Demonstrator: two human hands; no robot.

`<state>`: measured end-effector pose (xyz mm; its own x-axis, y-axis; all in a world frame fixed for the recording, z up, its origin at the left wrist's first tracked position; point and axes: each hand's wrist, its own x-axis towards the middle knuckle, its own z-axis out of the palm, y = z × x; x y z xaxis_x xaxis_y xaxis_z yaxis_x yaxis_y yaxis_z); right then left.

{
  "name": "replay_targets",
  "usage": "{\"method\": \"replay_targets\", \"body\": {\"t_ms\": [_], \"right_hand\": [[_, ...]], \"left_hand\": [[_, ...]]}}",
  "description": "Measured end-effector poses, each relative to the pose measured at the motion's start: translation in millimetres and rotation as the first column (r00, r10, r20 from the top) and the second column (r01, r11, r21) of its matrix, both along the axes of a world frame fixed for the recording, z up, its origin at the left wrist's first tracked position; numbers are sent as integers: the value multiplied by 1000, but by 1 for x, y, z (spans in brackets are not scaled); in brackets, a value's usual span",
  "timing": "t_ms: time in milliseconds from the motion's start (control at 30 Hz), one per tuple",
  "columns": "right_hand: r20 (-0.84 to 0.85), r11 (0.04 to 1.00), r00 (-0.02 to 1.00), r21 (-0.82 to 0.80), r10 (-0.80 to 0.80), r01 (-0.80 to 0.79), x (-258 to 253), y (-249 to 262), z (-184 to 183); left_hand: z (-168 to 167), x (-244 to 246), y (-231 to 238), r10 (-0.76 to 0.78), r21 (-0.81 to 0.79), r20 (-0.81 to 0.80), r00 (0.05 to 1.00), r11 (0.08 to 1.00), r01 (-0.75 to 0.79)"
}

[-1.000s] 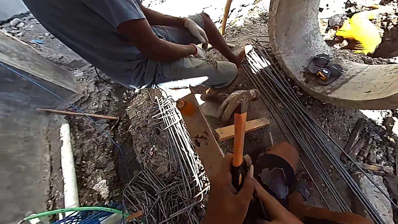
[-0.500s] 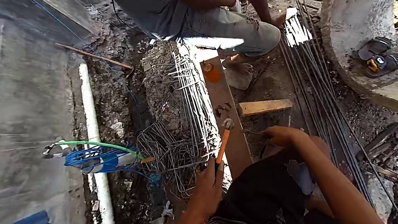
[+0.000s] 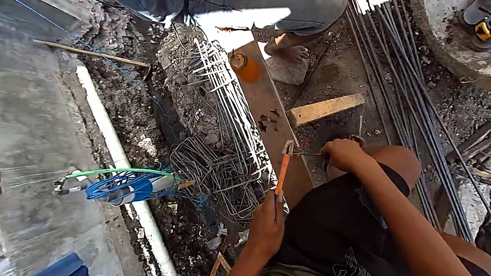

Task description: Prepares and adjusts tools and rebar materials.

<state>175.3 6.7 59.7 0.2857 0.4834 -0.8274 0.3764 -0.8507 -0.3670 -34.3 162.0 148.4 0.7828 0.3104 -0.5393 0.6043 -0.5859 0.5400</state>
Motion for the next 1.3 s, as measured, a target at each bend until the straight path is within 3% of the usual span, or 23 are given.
{"method": "replay_targets", "body": {"t_ms": [100,267,333,500,700,767,867,933,1000,1067,1100,1300], "right_hand": [[30,997,996,11,-82,82,-3,-3,-8],[236,935,953,339,-187,99,-15,-17,-23],[276,914,945,402,-176,53,-16,-19,-22],[286,939,954,344,-86,-19,-18,-19,-28],[177,972,984,229,19,-60,-14,-16,-25],[179,970,984,232,25,-67,-17,-17,-24],[183,968,983,243,18,-63,-22,-17,-24],[167,972,986,228,19,-57,-23,-18,-22],[170,972,985,228,9,-48,-24,-18,-23],[172,973,985,227,6,-46,-21,-16,-22],[174,973,985,227,6,-46,-20,-16,-22],[161,971,987,234,20,-57,-19,-18,-23]], "left_hand": [[-5,-1,1,0,24,26,1000,1000,-1],[-9,-2,3,12,18,-16,1000,1000,-12],[-8,-1,4,9,27,-17,1000,1000,-9],[-9,-4,3,2,43,25,1000,999,-3],[-6,-3,-1,-9,25,-73,997,1000,11],[5,-2,-6,-8,57,45,999,998,6],[9,-6,-14,-53,173,346,937,985,-8],[-1,-11,-17,-76,224,415,907,974,-21],[-19,-18,-17,-83,250,319,944,968,1],[-22,-11,-11,-47,153,55,997,988,38],[-20,-7,-10,-47,132,5,999,990,46],[-5,-14,-16,-134,297,373,918,955,19]]}}
